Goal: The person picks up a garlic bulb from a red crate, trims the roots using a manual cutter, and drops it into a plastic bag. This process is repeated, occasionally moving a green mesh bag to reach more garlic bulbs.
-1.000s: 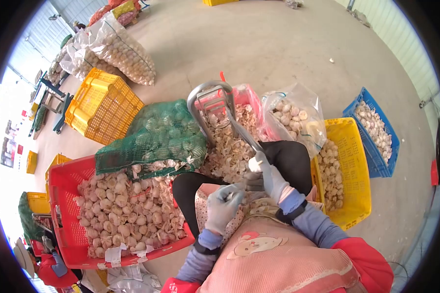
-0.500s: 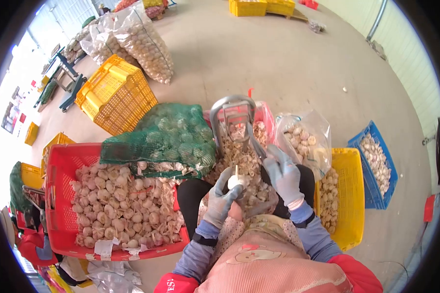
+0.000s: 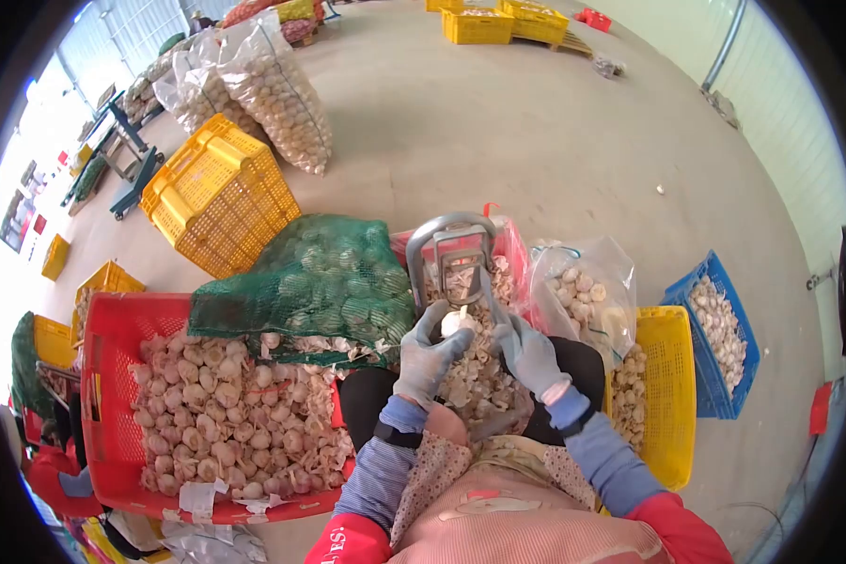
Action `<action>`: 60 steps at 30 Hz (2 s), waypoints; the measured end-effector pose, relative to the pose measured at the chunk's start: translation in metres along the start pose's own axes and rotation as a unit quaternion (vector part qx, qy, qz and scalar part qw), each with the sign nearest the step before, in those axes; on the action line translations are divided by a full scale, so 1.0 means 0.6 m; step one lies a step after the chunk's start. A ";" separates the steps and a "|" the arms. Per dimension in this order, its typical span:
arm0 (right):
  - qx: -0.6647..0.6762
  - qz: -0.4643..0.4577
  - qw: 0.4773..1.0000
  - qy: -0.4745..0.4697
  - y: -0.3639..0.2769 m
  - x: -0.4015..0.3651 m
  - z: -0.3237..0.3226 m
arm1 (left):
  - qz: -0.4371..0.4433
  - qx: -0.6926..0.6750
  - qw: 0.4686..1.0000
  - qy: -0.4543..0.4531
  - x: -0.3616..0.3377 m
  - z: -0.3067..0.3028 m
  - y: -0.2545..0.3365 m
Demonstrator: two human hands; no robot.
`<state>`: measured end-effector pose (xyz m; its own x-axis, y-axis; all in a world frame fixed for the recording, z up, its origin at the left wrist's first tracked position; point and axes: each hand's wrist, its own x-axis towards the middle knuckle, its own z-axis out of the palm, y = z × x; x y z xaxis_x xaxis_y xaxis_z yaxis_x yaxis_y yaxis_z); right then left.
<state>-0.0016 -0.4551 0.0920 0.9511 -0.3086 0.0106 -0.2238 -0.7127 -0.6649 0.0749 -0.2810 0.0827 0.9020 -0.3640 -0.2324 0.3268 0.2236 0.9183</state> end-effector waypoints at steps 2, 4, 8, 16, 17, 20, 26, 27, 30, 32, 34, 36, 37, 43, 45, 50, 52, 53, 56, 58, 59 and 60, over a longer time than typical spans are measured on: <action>-0.014 -0.063 0.996 0.061 -0.014 -0.002 -0.002 | -0.047 -0.025 0.999 -0.011 -0.021 -0.006 0.012; -0.021 -0.093 0.991 0.090 -0.035 -0.031 -0.026 | -0.083 -0.010 0.996 -0.032 -0.057 -0.017 0.021; 0.140 -0.070 0.969 0.190 -0.021 -0.107 -0.050 | -0.074 0.050 0.972 -0.217 -0.120 0.005 0.037; 0.258 0.122 0.883 0.371 0.164 -0.159 -0.151 | 0.119 0.239 0.950 -0.161 0.010 0.252 0.024; 0.258 0.143 0.880 0.373 0.200 -0.168 -0.154 | 0.205 0.298 0.922 -0.135 0.011 0.257 0.025; 0.262 0.245 0.870 0.337 0.276 -0.183 -0.160 | 0.013 0.143 0.964 -0.223 -0.037 0.219 0.039; 0.163 0.390 0.879 0.219 0.394 -0.121 -0.151 | -0.118 0.099 0.975 -0.158 -0.137 0.077 0.028; 0.101 0.405 0.886 0.201 0.395 -0.104 -0.152 | -0.128 0.093 0.981 -0.116 -0.149 0.061 0.029; 0.130 0.414 0.875 0.216 0.406 -0.056 -0.145 | -0.158 0.072 0.985 -0.022 -0.171 0.015 0.022; 0.188 0.319 0.893 0.256 0.426 -0.016 -0.132 | -0.171 0.055 0.983 0.019 -0.178 -0.010 0.009; 0.285 0.277 0.861 0.318 0.393 0.025 -0.160 | -0.180 0.047 0.982 0.040 -0.183 -0.010 0.006; 0.407 0.225 0.817 0.341 0.316 0.082 -0.258 | -0.174 0.039 0.983 0.050 -0.185 -0.005 0.011; 0.458 0.172 0.811 0.320 0.294 0.091 -0.298 | -0.169 0.035 0.984 0.050 -0.186 0.004 0.018; 0.398 0.204 0.829 0.338 0.215 -0.006 -0.311 | -0.085 0.050 0.993 0.067 -0.194 -0.026 0.042; 0.369 0.203 0.857 0.298 0.280 -0.050 -0.264 | -0.056 0.092 0.992 0.068 -0.197 -0.034 0.050; 0.115 0.183 0.935 0.281 0.285 -0.148 -0.223 | -0.004 0.156 0.988 -0.022 -0.190 -0.001 0.084; 0.106 0.166 0.933 0.302 0.265 -0.168 -0.241 | 0.038 0.167 0.982 -0.082 -0.178 0.028 0.093; 0.096 0.174 0.937 0.287 0.255 -0.168 -0.266 | 0.047 0.161 0.980 -0.110 -0.171 0.047 0.099; 0.077 0.171 0.949 0.254 0.246 -0.129 -0.343 | 0.048 0.113 0.979 -0.162 -0.128 0.143 0.120; 0.087 0.142 0.955 0.244 0.233 -0.081 -0.369 | 0.021 0.066 0.990 -0.122 -0.081 0.218 0.115; 0.039 0.180 0.960 0.211 0.226 -0.050 -0.371 | 0.015 0.050 0.995 -0.086 -0.045 0.248 0.093; -0.009 0.217 0.960 0.176 0.219 -0.017 -0.370 | 0.008 0.034 0.998 -0.050 -0.007 0.271 0.069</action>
<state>-0.0876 -0.6852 0.1704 0.6368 -0.7709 -0.0098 -0.5897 -0.4788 -0.6504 0.0385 -0.4174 0.1739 0.8733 -0.4499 -0.1869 0.2893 0.1703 0.9420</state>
